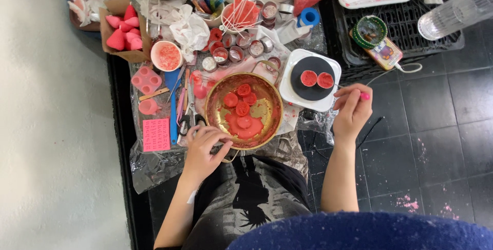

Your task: The recorder is trimming red wax petals with scissors and assembling them into small metal containers to create decorative wax roses.

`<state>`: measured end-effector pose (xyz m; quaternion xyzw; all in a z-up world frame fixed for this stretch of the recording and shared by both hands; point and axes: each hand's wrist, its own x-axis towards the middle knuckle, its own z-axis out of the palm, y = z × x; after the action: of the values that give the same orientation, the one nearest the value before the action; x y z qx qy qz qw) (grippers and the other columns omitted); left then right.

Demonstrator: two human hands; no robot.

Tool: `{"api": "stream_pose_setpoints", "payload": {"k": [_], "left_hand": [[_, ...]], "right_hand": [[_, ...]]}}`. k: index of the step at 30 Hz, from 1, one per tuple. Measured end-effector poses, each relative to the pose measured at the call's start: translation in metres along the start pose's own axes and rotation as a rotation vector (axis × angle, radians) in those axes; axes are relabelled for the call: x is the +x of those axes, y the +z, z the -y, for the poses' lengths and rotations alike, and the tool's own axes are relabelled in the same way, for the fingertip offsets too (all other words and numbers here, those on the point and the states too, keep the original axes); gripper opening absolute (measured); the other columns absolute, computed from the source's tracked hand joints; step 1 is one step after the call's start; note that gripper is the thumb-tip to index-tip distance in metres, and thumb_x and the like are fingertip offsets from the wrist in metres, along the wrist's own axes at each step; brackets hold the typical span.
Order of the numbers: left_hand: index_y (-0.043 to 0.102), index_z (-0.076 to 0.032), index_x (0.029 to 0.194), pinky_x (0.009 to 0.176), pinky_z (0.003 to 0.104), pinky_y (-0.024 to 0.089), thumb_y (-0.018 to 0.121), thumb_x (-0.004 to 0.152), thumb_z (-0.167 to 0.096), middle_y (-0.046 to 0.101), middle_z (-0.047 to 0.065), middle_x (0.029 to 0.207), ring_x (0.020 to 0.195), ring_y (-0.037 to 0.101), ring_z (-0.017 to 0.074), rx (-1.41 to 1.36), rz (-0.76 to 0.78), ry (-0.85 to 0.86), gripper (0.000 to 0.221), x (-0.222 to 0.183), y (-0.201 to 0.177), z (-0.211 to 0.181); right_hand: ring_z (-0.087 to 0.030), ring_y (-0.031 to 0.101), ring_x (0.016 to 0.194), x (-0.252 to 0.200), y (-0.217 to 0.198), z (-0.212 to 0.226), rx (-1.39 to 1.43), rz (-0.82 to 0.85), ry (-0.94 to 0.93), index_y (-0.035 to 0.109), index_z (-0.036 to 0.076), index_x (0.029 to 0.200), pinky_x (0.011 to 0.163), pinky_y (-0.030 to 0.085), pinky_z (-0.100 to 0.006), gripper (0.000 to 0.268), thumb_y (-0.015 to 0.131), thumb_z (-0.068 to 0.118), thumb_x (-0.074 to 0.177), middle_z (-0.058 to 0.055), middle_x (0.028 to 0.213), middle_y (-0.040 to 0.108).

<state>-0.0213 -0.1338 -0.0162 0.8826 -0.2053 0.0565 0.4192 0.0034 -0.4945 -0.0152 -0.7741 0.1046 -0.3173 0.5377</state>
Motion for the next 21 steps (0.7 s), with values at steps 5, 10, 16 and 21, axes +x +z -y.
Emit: {"api": "stream_pose_setpoints", "payload": {"k": [5,10,16,21], "left_hand": [[0.073,-0.012,0.103,0.096,0.039,0.043,0.072,0.092,-0.016,0.075,0.003,0.1,0.099,0.069,0.0217,-0.047,-0.112,-0.108,0.012,-0.005,-0.009,0.015],[0.072,-0.01,0.113,0.082,0.038,0.054,0.069,0.095,-0.013,0.072,0.009,0.1,0.091,0.069,0.0262,0.074,-0.349,-0.343,0.019,-0.008,-0.042,0.033],[0.074,-0.011,0.108,0.075,0.044,0.053,0.075,0.086,-0.017,0.069,0.008,0.095,0.09,0.066,0.0304,0.473,-0.239,-0.344,0.023,-0.01,-0.036,0.055],[0.073,-0.008,0.111,0.073,0.041,0.056,0.072,0.087,-0.016,0.067,0.009,0.103,0.096,0.066,0.0303,0.599,-0.306,-0.26,0.026,0.006,-0.019,0.085]], "right_hand": [[-0.008,0.058,0.065,-0.033,0.042,0.014,0.115,0.211,0.022,0.059,-0.001,0.107,0.061,0.045,-0.022,0.017,0.044,0.007,0.113,-0.007,0.086,0.068],[-0.01,0.064,0.069,-0.06,0.094,0.042,0.028,0.518,-0.01,0.065,-0.001,0.107,0.065,0.051,-0.024,0.011,0.055,0.0,0.103,-0.007,0.091,0.072],[-0.018,0.069,0.08,-0.075,0.129,0.079,0.021,0.773,-0.116,0.071,0.003,0.111,0.07,0.054,-0.028,0.018,0.062,-0.001,0.096,-0.01,0.101,0.072],[-0.02,0.07,0.081,-0.079,0.134,0.085,-0.049,0.902,-0.125,0.073,0.006,0.112,0.073,0.055,-0.03,0.019,0.064,0.002,0.096,-0.009,0.097,0.074]]}}
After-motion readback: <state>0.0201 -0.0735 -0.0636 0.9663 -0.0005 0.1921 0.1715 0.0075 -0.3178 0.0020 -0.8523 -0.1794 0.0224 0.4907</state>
